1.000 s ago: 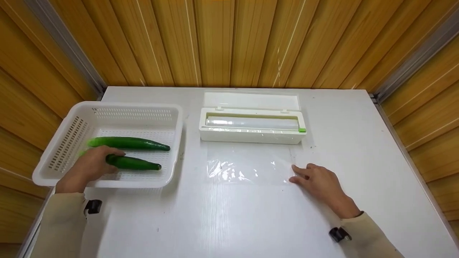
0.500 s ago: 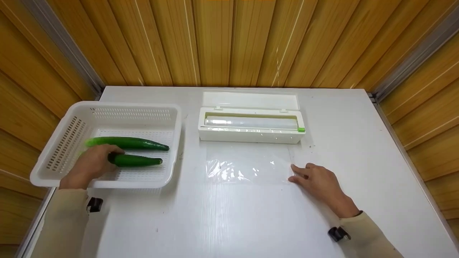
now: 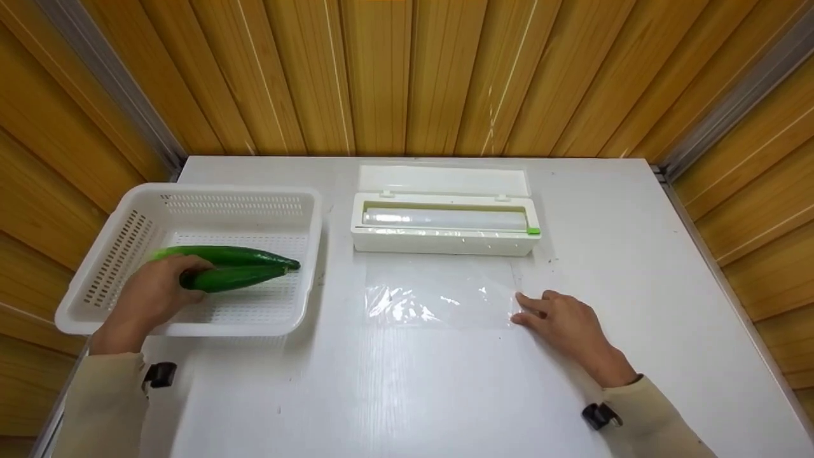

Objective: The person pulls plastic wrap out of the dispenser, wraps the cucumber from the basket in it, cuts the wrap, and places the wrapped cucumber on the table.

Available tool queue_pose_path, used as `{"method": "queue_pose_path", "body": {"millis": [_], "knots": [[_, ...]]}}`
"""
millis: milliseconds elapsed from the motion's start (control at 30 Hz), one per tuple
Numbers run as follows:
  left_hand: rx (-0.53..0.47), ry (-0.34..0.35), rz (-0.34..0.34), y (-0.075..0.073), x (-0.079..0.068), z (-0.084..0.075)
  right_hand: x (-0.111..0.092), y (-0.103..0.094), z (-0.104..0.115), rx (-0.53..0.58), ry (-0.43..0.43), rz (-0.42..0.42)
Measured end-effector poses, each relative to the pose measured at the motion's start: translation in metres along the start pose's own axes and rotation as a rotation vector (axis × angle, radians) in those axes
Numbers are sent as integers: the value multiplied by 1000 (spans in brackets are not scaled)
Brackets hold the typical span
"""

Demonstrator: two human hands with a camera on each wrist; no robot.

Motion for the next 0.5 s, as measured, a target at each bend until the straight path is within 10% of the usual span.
{"method": "queue_pose_path", "body": {"millis": [500], "knots": [[63,110,-220,-17,-18,-31,-1,0,0,-17,-25,-24]]}}
Point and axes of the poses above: each hand's wrist, its own x-axis towards the middle knuckle, its own y-axis out of the palm, z = x × y, the point moved 2 cm from there along x, towards the middle knuckle, and after that the axes turned 1 degree about y, right-handed, at the moved point
